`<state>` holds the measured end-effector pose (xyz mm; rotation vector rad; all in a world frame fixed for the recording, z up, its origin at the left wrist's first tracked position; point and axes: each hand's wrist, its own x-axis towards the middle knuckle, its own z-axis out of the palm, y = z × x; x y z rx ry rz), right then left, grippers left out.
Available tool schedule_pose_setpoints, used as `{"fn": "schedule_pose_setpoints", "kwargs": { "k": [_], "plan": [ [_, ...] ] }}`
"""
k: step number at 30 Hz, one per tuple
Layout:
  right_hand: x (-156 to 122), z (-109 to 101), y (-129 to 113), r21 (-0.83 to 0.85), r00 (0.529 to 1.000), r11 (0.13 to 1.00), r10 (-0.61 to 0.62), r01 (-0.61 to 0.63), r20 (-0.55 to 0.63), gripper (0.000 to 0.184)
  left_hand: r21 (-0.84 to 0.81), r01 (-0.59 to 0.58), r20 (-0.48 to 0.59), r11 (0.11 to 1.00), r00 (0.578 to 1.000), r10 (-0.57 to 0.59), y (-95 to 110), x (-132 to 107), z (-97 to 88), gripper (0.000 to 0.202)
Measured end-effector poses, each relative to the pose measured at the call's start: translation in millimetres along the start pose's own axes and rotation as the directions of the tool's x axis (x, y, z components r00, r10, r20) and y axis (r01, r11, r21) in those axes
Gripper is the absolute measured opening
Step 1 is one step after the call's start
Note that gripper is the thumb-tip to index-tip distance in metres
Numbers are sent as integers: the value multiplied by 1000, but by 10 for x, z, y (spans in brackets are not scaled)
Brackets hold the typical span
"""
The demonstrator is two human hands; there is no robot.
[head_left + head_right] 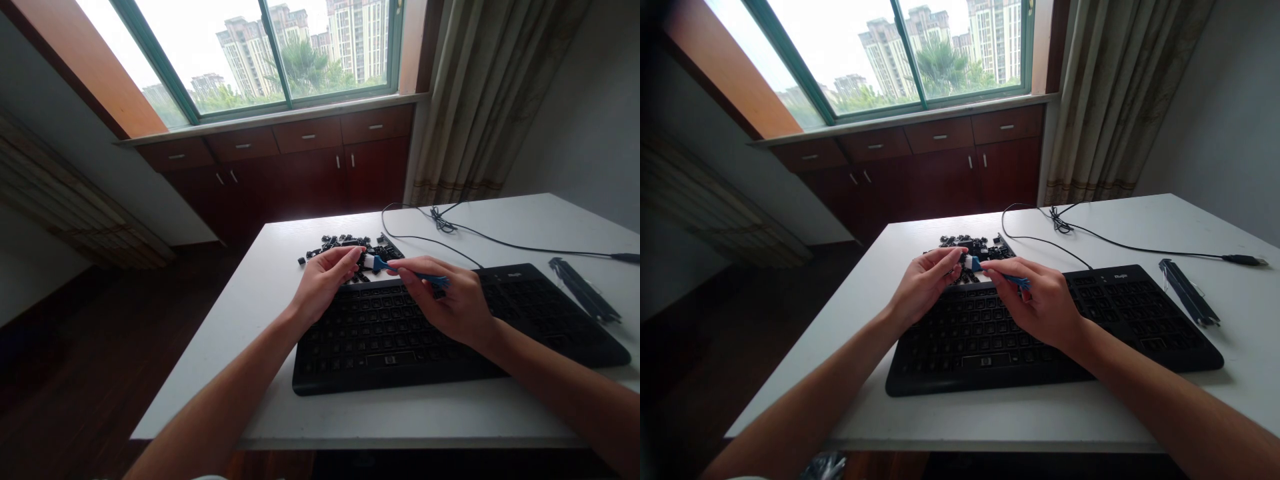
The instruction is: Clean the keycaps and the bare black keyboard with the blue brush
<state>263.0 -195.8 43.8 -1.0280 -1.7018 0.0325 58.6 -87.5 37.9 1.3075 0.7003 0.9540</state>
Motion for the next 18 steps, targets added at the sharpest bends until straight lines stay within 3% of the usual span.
{"fn": "schedule_pose_setpoints", "kwargs": {
  "k": [18],
  "plan": [
    [4,-2,-7,1,1000,1000,7,-7,2,22,21,-9,-21,1000,1000,10,-4,4,11,32]
  ]
}}
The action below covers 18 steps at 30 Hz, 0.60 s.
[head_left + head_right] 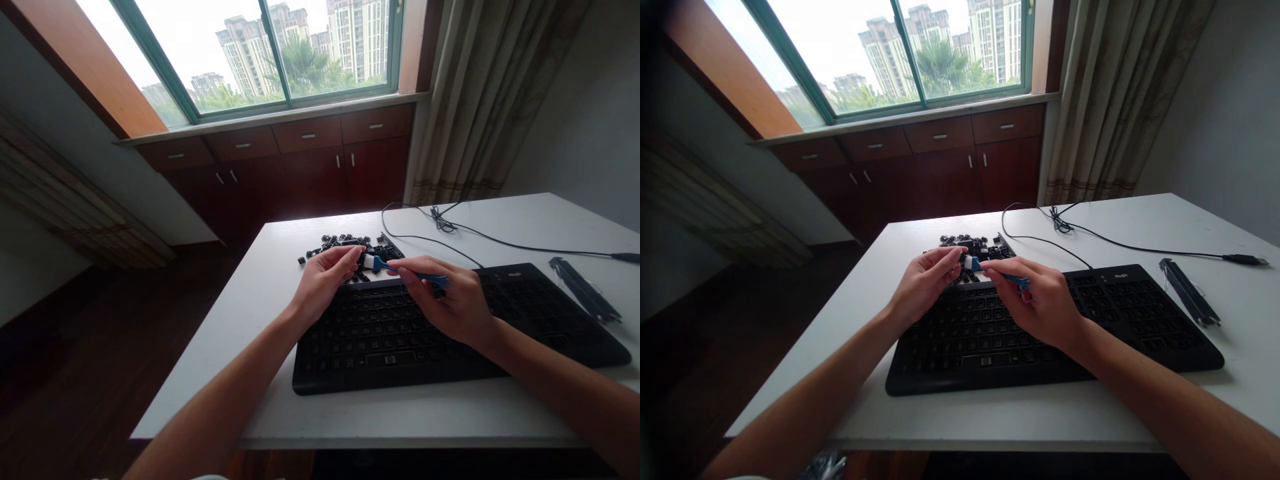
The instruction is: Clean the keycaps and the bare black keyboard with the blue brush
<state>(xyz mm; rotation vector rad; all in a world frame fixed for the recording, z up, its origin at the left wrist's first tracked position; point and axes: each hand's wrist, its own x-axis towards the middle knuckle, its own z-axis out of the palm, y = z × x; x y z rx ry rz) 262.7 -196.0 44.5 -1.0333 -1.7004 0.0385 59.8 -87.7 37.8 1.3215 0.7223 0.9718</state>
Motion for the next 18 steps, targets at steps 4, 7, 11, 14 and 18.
{"fn": "schedule_pose_setpoints", "kwargs": {
  "k": [4,7,11,14,18],
  "plan": [
    [7,-5,-13,7,1000,1000,-20,20,1,22,-3,3,2,1000,1000,-2,8,-1,1,31],
    [8,-6,-13,5,1000,1000,-21,21,5,23,-13,4,2,1000,1000,-4,8,-1,-3,30],
    [2,-6,-4,5,1000,1000,-19,19,6,22,-22,6,6,1000,1000,-5,5,0,-4,30],
    [-2,-4,1,8,1000,1000,-11,11,13,22,-18,8,-2,1000,1000,-8,7,-1,-1,30],
    [-3,-1,2,5,1000,1000,-15,15,10,22,-17,7,-3,1000,1000,-7,11,-1,-2,30]
  ]
}}
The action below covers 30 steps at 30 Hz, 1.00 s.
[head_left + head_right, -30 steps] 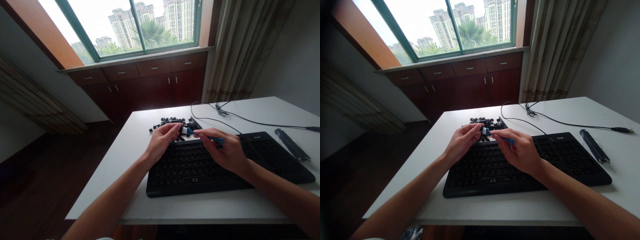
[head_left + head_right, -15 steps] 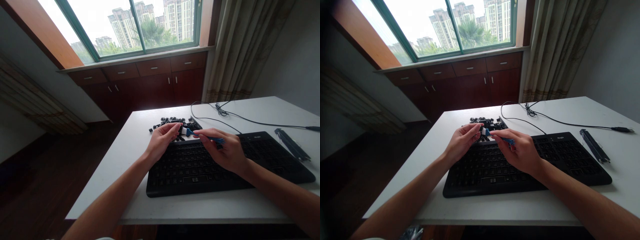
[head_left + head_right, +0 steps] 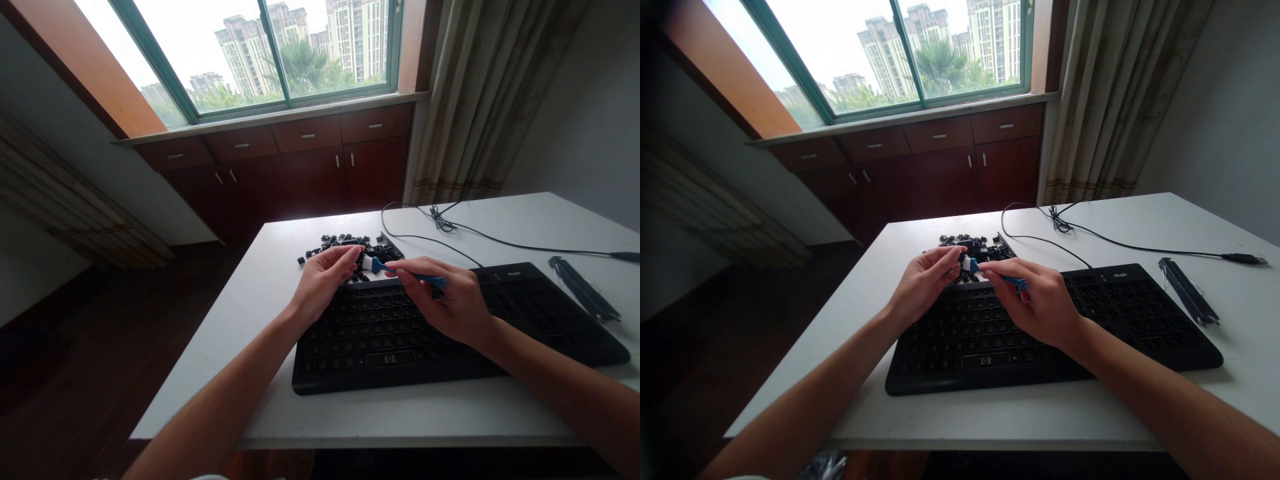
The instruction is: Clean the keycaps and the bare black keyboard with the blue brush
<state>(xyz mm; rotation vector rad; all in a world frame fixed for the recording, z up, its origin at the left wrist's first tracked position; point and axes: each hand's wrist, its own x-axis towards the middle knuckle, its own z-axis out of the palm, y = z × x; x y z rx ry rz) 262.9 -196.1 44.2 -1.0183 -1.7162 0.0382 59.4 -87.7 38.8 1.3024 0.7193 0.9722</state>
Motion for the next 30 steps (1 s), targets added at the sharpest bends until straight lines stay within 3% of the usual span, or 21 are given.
{"fn": "schedule_pose_setpoints", "kwargs": {
  "k": [30],
  "plan": [
    [-4,11,22,-26,1000,1000,6,-6,1,19,-30,4,41,1000,999,-3,-29,11,-26,29]
  ]
}}
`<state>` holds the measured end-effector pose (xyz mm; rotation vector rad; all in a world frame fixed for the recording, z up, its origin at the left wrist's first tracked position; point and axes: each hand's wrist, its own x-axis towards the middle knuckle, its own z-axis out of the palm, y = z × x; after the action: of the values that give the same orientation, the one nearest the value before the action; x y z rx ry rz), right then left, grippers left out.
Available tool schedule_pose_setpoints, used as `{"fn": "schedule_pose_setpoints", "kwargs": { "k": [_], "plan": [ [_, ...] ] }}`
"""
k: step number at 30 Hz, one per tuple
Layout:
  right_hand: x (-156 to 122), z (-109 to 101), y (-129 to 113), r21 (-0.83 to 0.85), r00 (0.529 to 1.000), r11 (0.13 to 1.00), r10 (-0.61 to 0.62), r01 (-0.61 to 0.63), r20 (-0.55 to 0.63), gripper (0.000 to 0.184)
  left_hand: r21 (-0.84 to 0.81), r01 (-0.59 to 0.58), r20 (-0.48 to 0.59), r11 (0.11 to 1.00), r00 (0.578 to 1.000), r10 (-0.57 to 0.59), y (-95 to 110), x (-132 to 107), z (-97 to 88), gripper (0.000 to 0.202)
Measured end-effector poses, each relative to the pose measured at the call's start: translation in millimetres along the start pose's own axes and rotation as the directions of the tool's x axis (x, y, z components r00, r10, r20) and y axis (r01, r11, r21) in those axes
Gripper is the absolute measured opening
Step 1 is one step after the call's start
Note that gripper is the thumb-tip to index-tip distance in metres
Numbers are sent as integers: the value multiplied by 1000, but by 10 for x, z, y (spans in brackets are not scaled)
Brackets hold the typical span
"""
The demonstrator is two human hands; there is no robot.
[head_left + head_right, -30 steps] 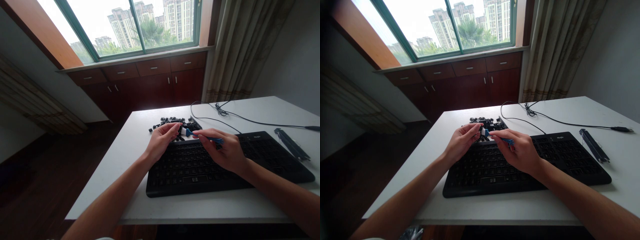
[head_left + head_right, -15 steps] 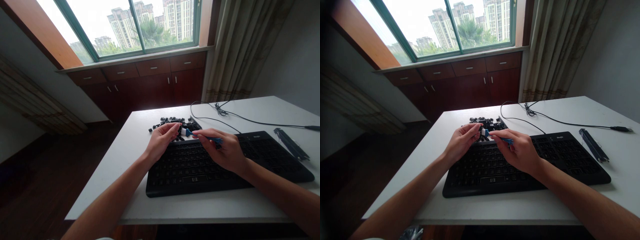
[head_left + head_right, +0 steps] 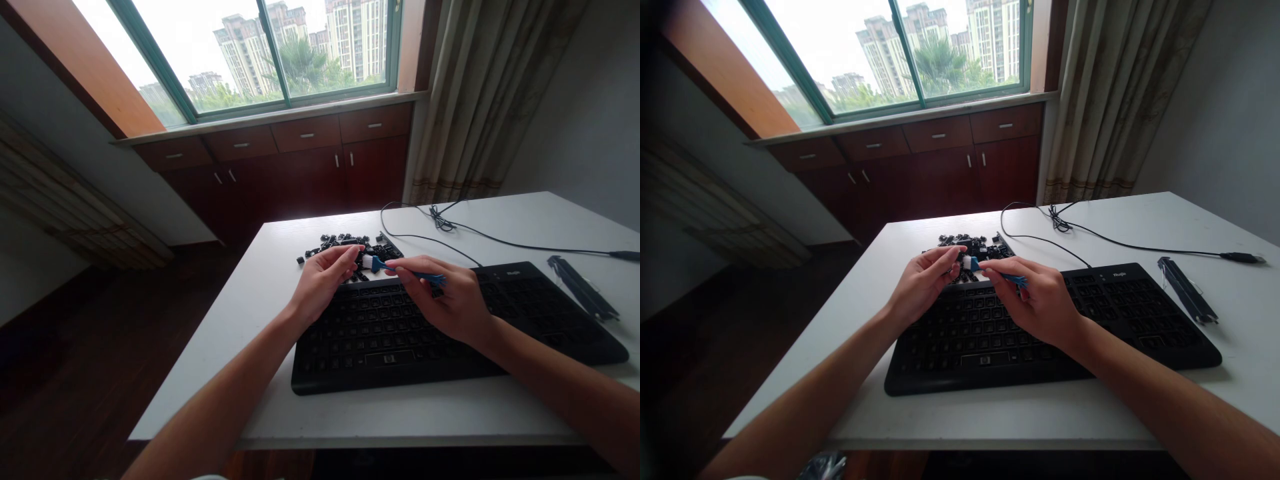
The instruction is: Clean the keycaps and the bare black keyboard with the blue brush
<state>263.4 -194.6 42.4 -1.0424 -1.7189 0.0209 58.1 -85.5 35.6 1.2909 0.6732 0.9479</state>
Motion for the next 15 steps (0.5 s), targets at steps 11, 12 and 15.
{"fn": "schedule_pose_setpoints", "kwargs": {
  "k": [11,12,15],
  "plan": [
    [-5,-6,-8,4,1000,1000,1,-1,4,20,-12,3,-6,1000,1000,-3,2,-1,-2,25],
    [-5,-7,-8,4,1000,1000,0,0,6,20,-12,4,-10,1000,1000,-4,2,-1,-1,25],
    [-4,-10,-9,6,1000,1000,-5,5,9,20,1,1,-15,1000,1000,-1,1,0,4,25]
  ]
}}
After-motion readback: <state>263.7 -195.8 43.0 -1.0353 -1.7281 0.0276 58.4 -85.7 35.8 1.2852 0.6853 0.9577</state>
